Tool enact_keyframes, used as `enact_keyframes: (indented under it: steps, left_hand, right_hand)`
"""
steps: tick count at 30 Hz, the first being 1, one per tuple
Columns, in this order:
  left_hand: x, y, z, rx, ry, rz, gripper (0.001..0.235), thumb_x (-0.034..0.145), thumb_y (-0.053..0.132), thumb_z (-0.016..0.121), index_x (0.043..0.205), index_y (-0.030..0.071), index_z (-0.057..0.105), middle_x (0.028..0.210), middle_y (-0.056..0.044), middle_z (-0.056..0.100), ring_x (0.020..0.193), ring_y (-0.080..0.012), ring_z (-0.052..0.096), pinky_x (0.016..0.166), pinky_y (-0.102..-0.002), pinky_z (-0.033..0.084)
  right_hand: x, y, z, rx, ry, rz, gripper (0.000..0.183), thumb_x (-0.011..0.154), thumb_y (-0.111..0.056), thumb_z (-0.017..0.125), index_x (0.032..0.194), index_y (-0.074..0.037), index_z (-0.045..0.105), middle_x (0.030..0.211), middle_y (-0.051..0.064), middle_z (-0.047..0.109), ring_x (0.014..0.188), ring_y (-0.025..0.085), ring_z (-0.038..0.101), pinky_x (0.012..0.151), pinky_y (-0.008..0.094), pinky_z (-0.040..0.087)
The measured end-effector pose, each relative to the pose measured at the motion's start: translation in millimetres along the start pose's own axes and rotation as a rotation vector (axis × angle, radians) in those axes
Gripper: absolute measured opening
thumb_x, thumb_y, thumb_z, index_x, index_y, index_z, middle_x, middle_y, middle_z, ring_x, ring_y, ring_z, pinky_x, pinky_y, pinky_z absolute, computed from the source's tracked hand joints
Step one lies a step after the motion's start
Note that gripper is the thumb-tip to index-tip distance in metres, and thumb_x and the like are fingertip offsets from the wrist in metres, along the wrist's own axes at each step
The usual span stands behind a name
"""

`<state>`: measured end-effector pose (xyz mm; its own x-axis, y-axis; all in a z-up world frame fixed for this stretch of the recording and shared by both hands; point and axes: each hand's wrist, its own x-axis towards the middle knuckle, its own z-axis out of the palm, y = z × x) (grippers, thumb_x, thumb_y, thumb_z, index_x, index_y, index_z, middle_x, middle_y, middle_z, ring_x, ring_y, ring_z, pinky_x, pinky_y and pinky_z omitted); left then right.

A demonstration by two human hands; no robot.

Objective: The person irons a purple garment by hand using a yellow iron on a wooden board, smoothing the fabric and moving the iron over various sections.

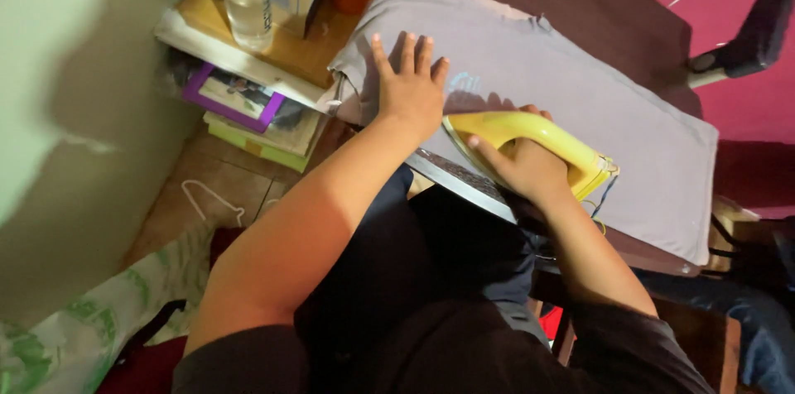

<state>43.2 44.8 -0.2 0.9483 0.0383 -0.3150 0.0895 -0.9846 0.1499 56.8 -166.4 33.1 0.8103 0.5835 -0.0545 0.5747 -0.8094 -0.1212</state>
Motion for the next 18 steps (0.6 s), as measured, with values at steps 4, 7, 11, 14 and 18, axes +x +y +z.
enact_keyframes:
  steps: [4, 7, 11, 14, 18]
  left_hand:
    - [-3, -11, -19, 0.075, 0.044, -0.067, 0.069, 0.101, 0.031, 0.043, 0.165, 0.03, 0.017, 0.174, -0.009, -0.004, 0.157, -0.0435, -0.006, 0.111, -0.086, -0.001]
    - [-17, -32, -40, -0.11, 0.133, -0.136, 0.071, 0.1, 0.03, 0.045, 0.165, 0.027, 0.016, 0.172, -0.014, 0.002, 0.157, -0.0456, 0.003, 0.11, -0.087, 0.003]
    - [-10, -83, -16, -0.364, 0.147, -0.307, 0.068, 0.107, 0.053, 0.027, 0.166, 0.025, 0.009, 0.173, -0.013, 0.0, 0.158, -0.0389, 0.003, 0.109, -0.088, 0.008]
    - [12, -107, 25, -0.542, 0.053, -0.302, 0.091, 0.098, 0.077, 0.03, 0.168, 0.021, 0.015, 0.171, -0.022, 0.02, 0.158, -0.0391, 0.019, 0.122, -0.069, 0.02]
    - [-28, -94, -15, -0.786, -0.123, -0.187, 0.106, 0.089, 0.083, 0.035, 0.165, 0.01, 0.023, 0.169, -0.022, 0.02, 0.158, -0.0359, 0.017, 0.13, -0.053, 0.012]
  right_hand:
    - [12, -2, 4, 0.126, 0.053, -0.175, 0.062, 0.09, -0.063, 0.065, 0.119, -0.009, 0.063, 0.109, 0.015, 0.053, 0.104, 0.036, 0.048, 0.094, 0.05, 0.039]
    - [21, -14, 9, 0.135, 0.028, -0.15, 0.067, 0.087, -0.07, 0.063, 0.114, -0.01, 0.067, 0.114, 0.012, 0.057, 0.108, 0.035, 0.049, 0.093, 0.05, 0.04]
    - [36, -44, 10, 0.104, 0.069, -0.253, 0.073, 0.089, -0.073, 0.056, 0.124, -0.011, 0.067, 0.121, 0.017, 0.06, 0.11, 0.04, 0.051, 0.094, 0.054, 0.04]
    - [41, -65, 3, 0.194, 0.052, -0.19, 0.079, 0.079, -0.077, 0.07, 0.117, -0.01, 0.059, 0.112, 0.014, 0.06, 0.111, 0.04, 0.062, 0.095, 0.046, 0.045]
    - [46, -59, 8, 0.088, 0.056, -0.354, 0.076, 0.084, -0.077, 0.062, 0.119, -0.01, 0.066, 0.118, 0.013, 0.062, 0.116, 0.037, 0.058, 0.091, 0.05, 0.046]
